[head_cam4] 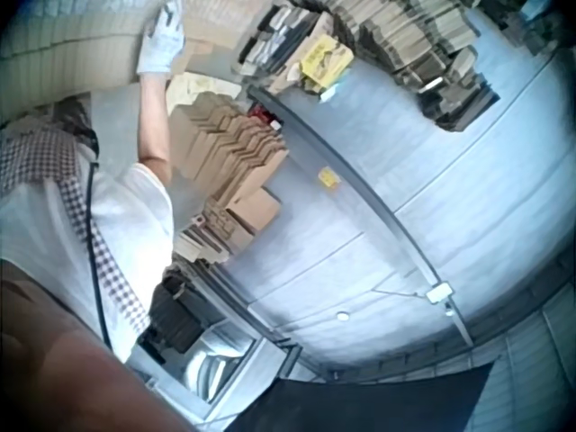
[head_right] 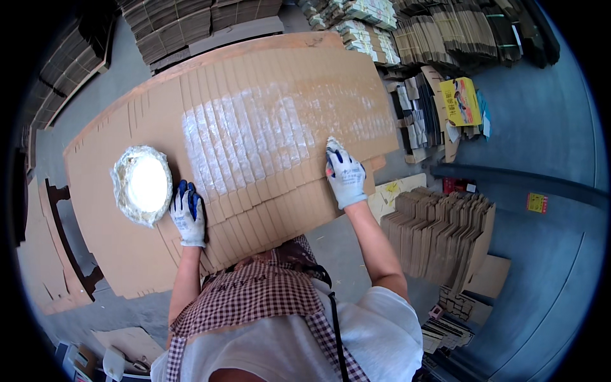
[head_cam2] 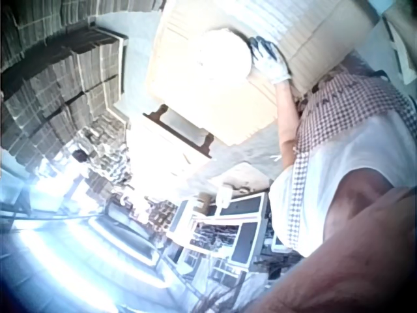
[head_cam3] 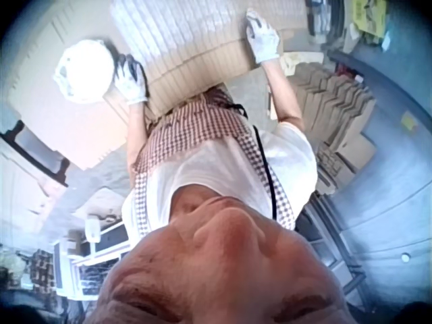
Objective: The person applies white adhesive to the edges of large cardboard sheets using a brush. They then press the glued edges together to bond the sheets and stack the assembled pieces on a table.
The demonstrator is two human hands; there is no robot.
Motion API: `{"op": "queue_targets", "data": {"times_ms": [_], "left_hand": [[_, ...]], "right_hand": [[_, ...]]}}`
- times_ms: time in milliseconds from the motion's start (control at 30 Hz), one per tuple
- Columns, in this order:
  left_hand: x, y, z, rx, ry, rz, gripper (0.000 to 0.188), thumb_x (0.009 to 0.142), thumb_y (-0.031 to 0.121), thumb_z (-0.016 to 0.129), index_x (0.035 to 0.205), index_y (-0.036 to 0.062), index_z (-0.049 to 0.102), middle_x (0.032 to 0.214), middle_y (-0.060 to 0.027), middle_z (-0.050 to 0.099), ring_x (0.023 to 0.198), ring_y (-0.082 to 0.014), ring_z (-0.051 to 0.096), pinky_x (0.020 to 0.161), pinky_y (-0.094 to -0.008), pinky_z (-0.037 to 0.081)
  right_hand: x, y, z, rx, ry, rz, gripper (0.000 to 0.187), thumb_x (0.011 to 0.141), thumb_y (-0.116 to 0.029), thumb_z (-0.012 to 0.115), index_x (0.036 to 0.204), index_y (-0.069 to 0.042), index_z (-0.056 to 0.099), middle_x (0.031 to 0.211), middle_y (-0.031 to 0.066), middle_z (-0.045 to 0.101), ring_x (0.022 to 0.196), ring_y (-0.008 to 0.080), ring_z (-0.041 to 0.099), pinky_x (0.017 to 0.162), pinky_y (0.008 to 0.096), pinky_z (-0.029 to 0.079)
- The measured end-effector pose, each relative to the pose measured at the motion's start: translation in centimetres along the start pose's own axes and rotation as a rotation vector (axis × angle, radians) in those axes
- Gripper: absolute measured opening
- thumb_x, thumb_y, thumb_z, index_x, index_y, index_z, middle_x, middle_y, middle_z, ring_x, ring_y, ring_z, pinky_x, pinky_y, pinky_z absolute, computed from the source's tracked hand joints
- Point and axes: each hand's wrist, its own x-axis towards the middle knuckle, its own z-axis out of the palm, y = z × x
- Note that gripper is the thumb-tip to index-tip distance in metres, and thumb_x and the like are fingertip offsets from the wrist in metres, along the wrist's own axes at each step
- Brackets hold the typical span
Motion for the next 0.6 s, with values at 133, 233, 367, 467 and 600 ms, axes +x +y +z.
{"op": "queue_targets", "data": {"times_ms": [133,233,367,467,600], "left_hand": [[0.0,-0.2,0.1,0.003,0.002,0.008,0.034,0.089,0.017,0.056,0.12,0.0046,0.058,0.131,-0.0134,0.053,0.119,-0.0322,0.049,0.101,-0.0448,0.034],[0.1,-0.1,0.0,0.018,-0.001,0.02,0.033,0.089,0.017,0.056,0.119,0.0048,0.059,0.13,-0.0143,0.054,0.118,-0.0325,0.05,0.101,-0.0449,0.035],[0.3,0.0,0.3,0.017,0.012,0.03,0.033,0.087,0.016,0.058,0.118,0.0049,0.06,0.129,-0.0148,0.055,0.117,-0.0334,0.05,0.1,-0.0454,0.036],[0.0,-0.2,0.4,0.015,0.027,0.018,0.032,0.087,0.016,0.058,0.117,0.0048,0.06,0.128,-0.0148,0.055,0.116,-0.0332,0.051,0.1,-0.0454,0.036],[0.2,0.2,0.2,-0.004,0.025,0.032,0.03,0.087,0.015,0.058,0.115,0.0042,0.061,0.127,-0.0149,0.056,0.114,-0.0333,0.052,0.099,-0.0455,0.037]], "right_hand": [[-0.7,-3.3,-1.0,0.101,-0.074,-0.233,0.041,0.075,-0.014,0.064,0.115,-0.018,0.059,0.111,0.0036,0.058,0.092,0.0239,0.061,0.075,0.0382,0.051],[-0.3,-1.9,0.3,0.062,-0.073,-0.146,0.037,0.077,-0.013,0.063,0.113,-0.017,0.06,0.111,0.0032,0.059,0.095,0.0228,0.06,0.077,0.0375,0.051],[0.9,2.1,1.1,0.15,0.094,-0.022,0.032,0.078,-0.01,0.061,0.11,-0.015,0.062,0.108,0.0063,0.062,0.096,0.0268,0.06,0.08,0.0371,0.051],[0.4,-0.3,-1.8,0.229,-0.029,-0.113,0.031,0.077,-0.009,0.062,0.107,-0.016,0.063,0.109,0.0037,0.061,0.096,0.0229,0.06,0.082,0.0375,0.051],[-0.7,-0.1,-2.1,0.219,-0.146,-0.241,0.037,0.074,-0.008,0.062,0.11,-0.016,0.062,0.109,0.0048,0.061,0.096,0.0257,0.059,0.085,0.0385,0.048]]}}
